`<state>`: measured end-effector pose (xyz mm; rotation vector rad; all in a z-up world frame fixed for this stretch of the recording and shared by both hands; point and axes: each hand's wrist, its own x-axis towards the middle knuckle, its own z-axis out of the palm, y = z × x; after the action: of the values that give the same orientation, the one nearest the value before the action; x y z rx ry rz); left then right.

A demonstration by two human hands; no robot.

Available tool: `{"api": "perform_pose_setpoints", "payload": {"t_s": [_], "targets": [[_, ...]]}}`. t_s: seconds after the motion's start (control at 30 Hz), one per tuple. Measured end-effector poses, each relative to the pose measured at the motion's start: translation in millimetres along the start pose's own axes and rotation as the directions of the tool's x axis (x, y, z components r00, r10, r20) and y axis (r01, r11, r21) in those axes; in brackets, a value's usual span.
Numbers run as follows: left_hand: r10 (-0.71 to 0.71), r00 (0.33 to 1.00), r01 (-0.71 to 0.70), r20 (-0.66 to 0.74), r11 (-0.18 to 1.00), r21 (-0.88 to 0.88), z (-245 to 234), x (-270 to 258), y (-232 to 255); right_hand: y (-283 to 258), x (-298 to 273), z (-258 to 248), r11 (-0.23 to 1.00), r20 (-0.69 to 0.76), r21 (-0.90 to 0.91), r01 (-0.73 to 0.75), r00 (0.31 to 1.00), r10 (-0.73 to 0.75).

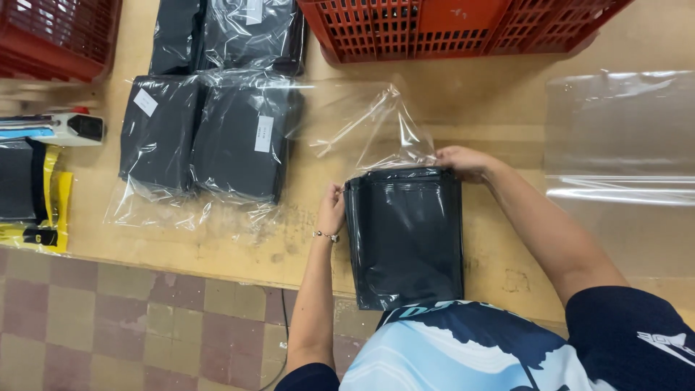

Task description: Packaging stacks of black plastic bags into clear plastic sleeves

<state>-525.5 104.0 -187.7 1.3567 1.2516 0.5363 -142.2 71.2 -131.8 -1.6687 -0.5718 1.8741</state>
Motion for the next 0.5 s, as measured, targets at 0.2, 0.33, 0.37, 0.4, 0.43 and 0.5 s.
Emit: {"api": "perform_pose_setpoints", "payload": {"t_s": [0.2, 0.33, 0.37, 0.4, 0.43, 0.5], "targets": [[-0.078, 0.997, 0.079, -0.016, 0.988, 0.129, -0.3, -28.8, 31.7, 64.9, -10.9, 0.9, 0.981, -0.236, 0.118, 0.152, 0.964, -0.120], [-0.014, 0.996, 0.034, -0.083, 0.970, 0.242, -1.2, -41.2, 69.6, 99.4, -26.3, -1.1, 0.972, -0.415, -0.052, 0.227, 0.881, -0.228], [0.041, 0.990, -0.005, -0.135, 0.966, 0.259, -0.9, -44.5, 74.3, 98.5, -42.9, 10.7, 0.931, -0.456, -0.082, 0.356, 0.818, -0.352], [0.097, 0.978, -0.043, -0.185, 0.959, 0.278, -0.2, -47.9, 78.8, 97.9, -59.6, 22.0, 0.872, -0.491, -0.118, 0.475, 0.735, -0.467], [0.098, 0.979, -0.045, -0.181, 0.959, 0.279, 0.3, -45.3, 73.2, 104.3, -49.8, 21.4, 0.872, -0.495, -0.118, 0.475, 0.734, -0.466], [0.151, 0.951, -0.129, -0.270, 0.987, 0.098, 1.6, -40.2, 62.8, 116.3, -30.5, 19.4, 0.756, -0.579, -0.019, 0.655, 0.609, -0.542]]}}
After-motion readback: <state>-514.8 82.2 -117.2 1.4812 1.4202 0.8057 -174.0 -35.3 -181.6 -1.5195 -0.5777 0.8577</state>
